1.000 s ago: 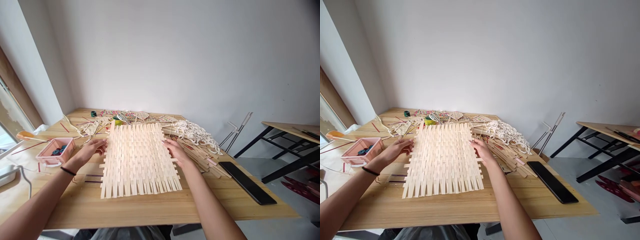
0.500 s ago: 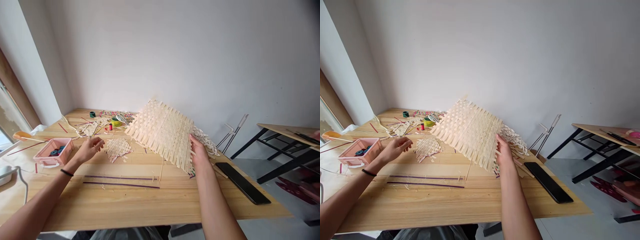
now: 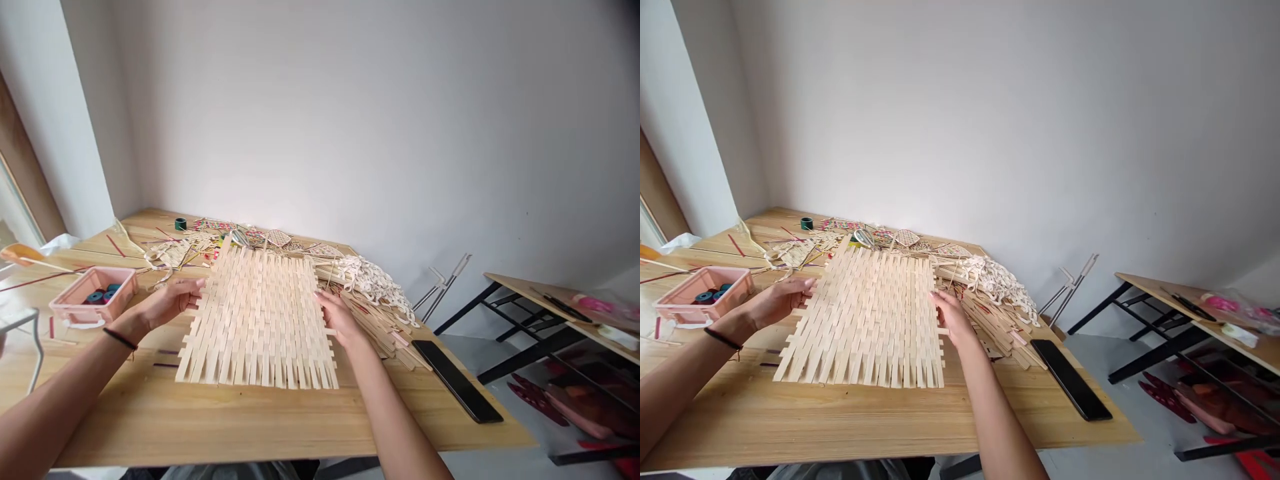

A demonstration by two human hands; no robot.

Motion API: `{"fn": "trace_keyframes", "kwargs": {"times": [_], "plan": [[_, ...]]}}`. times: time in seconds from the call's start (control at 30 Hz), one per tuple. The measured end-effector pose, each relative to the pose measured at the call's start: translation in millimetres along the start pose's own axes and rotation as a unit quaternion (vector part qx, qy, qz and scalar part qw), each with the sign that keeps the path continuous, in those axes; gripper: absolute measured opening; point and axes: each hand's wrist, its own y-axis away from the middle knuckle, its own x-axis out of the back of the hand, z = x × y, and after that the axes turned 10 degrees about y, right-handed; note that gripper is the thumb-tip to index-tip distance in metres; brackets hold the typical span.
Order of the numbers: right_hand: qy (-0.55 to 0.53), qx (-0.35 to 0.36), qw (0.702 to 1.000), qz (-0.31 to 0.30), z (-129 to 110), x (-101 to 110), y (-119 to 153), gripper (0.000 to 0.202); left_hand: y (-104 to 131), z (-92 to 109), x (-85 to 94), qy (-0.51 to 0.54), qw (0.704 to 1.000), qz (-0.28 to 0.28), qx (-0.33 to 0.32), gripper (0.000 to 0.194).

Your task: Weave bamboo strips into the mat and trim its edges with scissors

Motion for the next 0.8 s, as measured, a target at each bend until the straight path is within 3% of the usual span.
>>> {"fn": "trace_keyframes", "kwargs": {"times": [0.07, 0.1, 0.17, 0.23, 0.37, 0.5, 0.6, 0.7, 0.8], "plan": [[0.101, -0.002, 0.995, -0.002, 1.5, 4.8, -1.4, 0.038, -1.2, -5.7, 2.9, 0.010, 0.999, -0.029, 0.038, 0.043], [0.166, 0.009, 0.986, 0.026, 1.5, 7.0, -3.3, 0.036, -2.4, -9.0, 4.3, 0.009, 0.998, -0.039, 0.055, 0.042], [0.276, 0.094, 0.946, 0.139, -2.1, 6.6, -10.1, 0.026, -5.6, -15.3, 7.0, -0.003, 0.997, -0.048, 0.066, 0.043], [0.341, 0.200, 0.897, 0.196, -12.5, -5.1, -22.0, 0.019, -9.1, -20.3, 9.5, -0.012, 0.995, -0.058, 0.085, 0.047], [0.430, 0.322, 0.840, 0.076, -50.8, -67.3, -68.6, 0.025, -15.1, -27.4, 14.0, -0.024, 0.992, -0.052, 0.109, 0.050], [0.493, 0.299, 0.816, -0.032, -80.9, -151.2, -135.7, 0.028, -18.3, -31.2, 17.3, -0.042, 0.992, -0.048, 0.109, 0.046], [0.513, 0.242, 0.823, -0.037, -80.4, -198.5, -175.4, 0.032, -19.5, -32.0, 19.6, -0.057, 0.991, -0.056, 0.111, 0.046], [0.504, 0.200, 0.840, -0.014, -66.4, -221.3, -196.7, 0.033, -20.4, -31.0, 21.0, -0.069, 0.989, -0.066, 0.109, 0.050], [0.480, 0.187, 0.857, 0.017, -57.6, -221.1, -204.9, 0.024, -21.1, -28.5, 20.1, -0.082, 0.988, -0.076, 0.107, 0.053]]}}
